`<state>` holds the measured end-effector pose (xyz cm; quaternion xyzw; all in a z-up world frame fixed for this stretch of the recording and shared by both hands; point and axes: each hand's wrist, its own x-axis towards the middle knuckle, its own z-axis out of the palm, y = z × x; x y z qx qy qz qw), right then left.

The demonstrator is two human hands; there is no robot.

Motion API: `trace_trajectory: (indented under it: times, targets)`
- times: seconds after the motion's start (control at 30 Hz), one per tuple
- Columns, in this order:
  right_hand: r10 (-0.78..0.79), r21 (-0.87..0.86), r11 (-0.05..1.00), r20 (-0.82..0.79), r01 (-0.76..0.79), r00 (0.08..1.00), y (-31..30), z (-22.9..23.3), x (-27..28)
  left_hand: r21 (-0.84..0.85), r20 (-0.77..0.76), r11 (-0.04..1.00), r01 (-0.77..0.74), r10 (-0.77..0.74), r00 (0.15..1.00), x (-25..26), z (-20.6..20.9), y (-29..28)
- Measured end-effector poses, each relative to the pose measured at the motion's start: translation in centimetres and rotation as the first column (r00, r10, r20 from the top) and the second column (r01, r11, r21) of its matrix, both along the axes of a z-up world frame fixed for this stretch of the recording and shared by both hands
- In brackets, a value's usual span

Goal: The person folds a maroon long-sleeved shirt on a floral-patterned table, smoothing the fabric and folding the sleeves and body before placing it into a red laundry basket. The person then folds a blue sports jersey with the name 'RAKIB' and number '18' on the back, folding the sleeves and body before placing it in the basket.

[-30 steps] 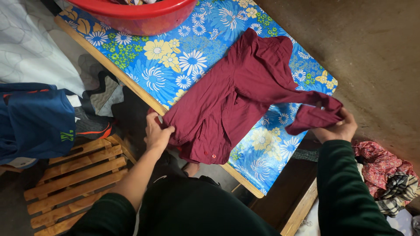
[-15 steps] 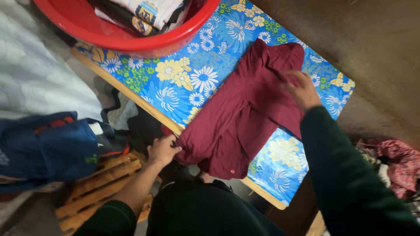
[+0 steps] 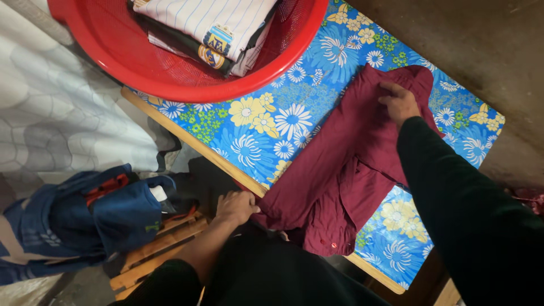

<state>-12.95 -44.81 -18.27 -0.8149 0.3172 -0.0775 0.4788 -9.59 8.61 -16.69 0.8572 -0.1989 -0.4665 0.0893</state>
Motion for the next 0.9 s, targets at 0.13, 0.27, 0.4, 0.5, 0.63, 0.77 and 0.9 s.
trace_trajectory:
  times: [0.13,0.27,0.4,0.5,0.63,0.77,0.9]
  targets:
    - [-0.037,-0.422,0.879,-0.524,-0.222,0.851,2.4,1.5,0.4,0.025,-0.041,0.995,0.092,-0.091,0.995,1.1,0.3,-0.6]
    - [-0.087,-0.465,0.861,-0.532,-0.205,0.842,5.5,4.1,1.4,0.112,-0.094,0.935,0.336,-0.326,0.941,2.2,2.7,-1.8]
    - [-0.159,-0.679,0.733,-0.23,-0.042,0.96,8.4,6.3,1.6,0.036,0.029,0.871,0.49,-0.491,0.871,2.2,7.0,-4.5]
    - [-0.125,-0.744,0.668,-0.09,0.017,0.988,11.5,7.3,1.3,-0.328,0.208,0.828,0.454,-0.406,0.89,2.2,9.4,-6.7]
    - [0.05,-0.657,0.743,-0.136,-0.127,0.99,16.7,6.6,0.3,-0.532,0.605,0.523,0.665,-0.314,0.732,1.0,8.5,-10.4]
    - [0.157,-0.519,0.806,-0.278,-0.286,0.948,19.2,4.5,0.0,-0.454,0.657,0.482,0.75,-0.388,0.647,-0.2,4.6,-9.5]
    - [0.174,-0.529,0.769,-0.367,-0.359,0.914,17.9,2.5,0.6,-0.373,0.666,0.57,0.732,-0.385,0.639,-1.0,1.1,-4.2]
